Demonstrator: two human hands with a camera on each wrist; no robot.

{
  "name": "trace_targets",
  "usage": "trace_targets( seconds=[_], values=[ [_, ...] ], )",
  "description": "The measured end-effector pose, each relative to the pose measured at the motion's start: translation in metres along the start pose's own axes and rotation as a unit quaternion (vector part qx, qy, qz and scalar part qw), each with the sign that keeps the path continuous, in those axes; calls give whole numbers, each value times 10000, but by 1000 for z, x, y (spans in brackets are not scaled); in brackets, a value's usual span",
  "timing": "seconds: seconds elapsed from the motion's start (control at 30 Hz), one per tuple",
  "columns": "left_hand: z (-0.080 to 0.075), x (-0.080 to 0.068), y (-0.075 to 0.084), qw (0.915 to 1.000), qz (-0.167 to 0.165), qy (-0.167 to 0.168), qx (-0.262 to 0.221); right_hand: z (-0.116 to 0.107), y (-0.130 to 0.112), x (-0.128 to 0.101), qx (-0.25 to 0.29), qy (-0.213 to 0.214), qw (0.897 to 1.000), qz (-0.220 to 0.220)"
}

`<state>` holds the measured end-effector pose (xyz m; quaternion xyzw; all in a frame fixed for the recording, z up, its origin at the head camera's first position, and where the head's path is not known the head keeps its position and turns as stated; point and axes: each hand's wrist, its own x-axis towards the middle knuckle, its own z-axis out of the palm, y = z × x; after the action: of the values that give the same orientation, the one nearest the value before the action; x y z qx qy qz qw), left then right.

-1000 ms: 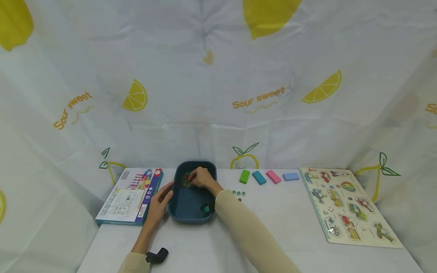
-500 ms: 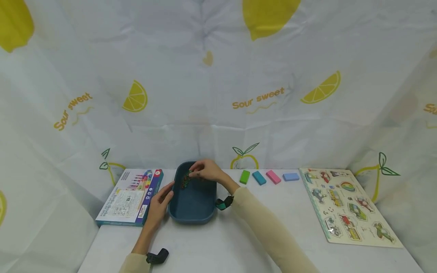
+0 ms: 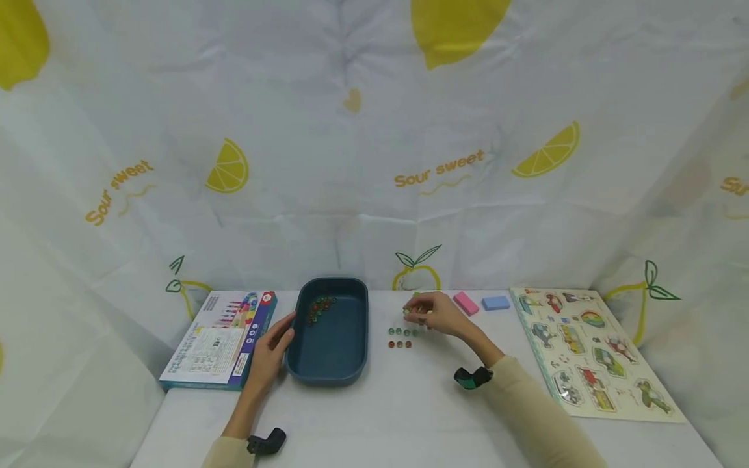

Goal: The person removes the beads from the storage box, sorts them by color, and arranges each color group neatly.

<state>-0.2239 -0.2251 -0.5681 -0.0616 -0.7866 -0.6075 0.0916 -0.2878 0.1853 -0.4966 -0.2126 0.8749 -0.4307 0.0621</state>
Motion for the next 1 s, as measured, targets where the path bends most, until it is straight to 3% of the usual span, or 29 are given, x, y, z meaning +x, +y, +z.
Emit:
trace_targets(
  seconds=[0.17, 0.33, 0.8, 1.0],
  values=[
    [-1, -2, -1, 10000, -28, 6, 31, -7, 31, -28, -574, 11, 9983, 61],
    [-2, -1, 1, 10000, -87, 22, 44, -4, 42, -37, -799, -20, 9968, -5],
    [-1, 0, 1, 9998, -168, -8, -69, -2, 42, -36, -912, -16, 9958, -38],
    [-2, 1, 1, 9997, -208, -41, -84, -7, 8, -20, -304, 225, 9993, -5]
  ],
)
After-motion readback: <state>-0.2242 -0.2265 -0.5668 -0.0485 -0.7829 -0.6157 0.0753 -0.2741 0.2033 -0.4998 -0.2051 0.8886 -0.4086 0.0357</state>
